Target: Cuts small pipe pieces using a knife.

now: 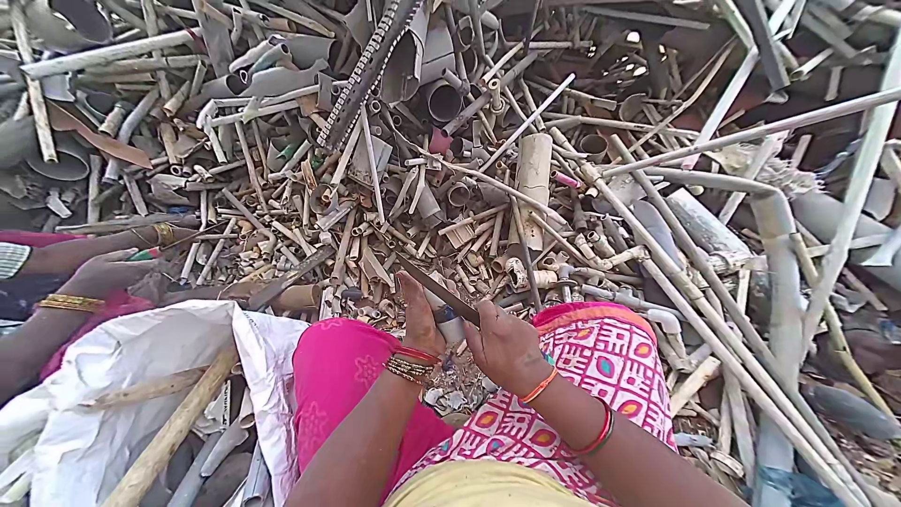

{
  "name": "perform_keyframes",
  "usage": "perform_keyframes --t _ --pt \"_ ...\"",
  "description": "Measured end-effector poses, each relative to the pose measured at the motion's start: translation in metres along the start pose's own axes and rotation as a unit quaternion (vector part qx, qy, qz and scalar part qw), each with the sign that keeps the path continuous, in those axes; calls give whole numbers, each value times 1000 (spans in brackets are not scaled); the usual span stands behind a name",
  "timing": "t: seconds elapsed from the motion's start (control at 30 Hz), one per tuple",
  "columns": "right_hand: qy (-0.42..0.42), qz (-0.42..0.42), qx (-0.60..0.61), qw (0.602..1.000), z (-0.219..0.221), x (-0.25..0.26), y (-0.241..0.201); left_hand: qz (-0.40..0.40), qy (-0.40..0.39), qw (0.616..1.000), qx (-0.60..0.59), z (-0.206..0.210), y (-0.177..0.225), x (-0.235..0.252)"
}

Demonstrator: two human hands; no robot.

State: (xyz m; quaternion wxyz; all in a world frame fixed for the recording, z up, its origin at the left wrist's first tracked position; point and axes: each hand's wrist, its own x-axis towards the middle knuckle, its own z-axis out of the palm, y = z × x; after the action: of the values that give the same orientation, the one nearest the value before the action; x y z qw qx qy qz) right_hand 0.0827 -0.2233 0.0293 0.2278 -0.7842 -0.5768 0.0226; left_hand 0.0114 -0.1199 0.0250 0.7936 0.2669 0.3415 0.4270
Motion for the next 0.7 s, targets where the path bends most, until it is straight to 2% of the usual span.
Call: perform_keyframes --t 0.07,0.2,0.33,0.53,0.6,0.67,0.7 --pt "-8 15 -11 1000 -1 3 -4 12 9 1000 -3 0 0 3" --pt "-163 107 -12 981 -18 22 -23 44 16 999 21 -2 -8 5" --pt "-147 63 2 987 -12 12 -17 51 37 998 -1 -5 2 8" --pt "-234 85 -30 968 -28 29 -27 35 11 999 25 -4 -12 5" --pt "-206 67 -16 976 -19 24 -24 19 17 999 27 -7 -10 4" --pt "-121 14 -12 992 -10 15 -13 -1 28 999 22 -5 -6 5" --pt "-108 3 -13 994 -7 10 -11 -5 42 999 25 -6 -3 5"
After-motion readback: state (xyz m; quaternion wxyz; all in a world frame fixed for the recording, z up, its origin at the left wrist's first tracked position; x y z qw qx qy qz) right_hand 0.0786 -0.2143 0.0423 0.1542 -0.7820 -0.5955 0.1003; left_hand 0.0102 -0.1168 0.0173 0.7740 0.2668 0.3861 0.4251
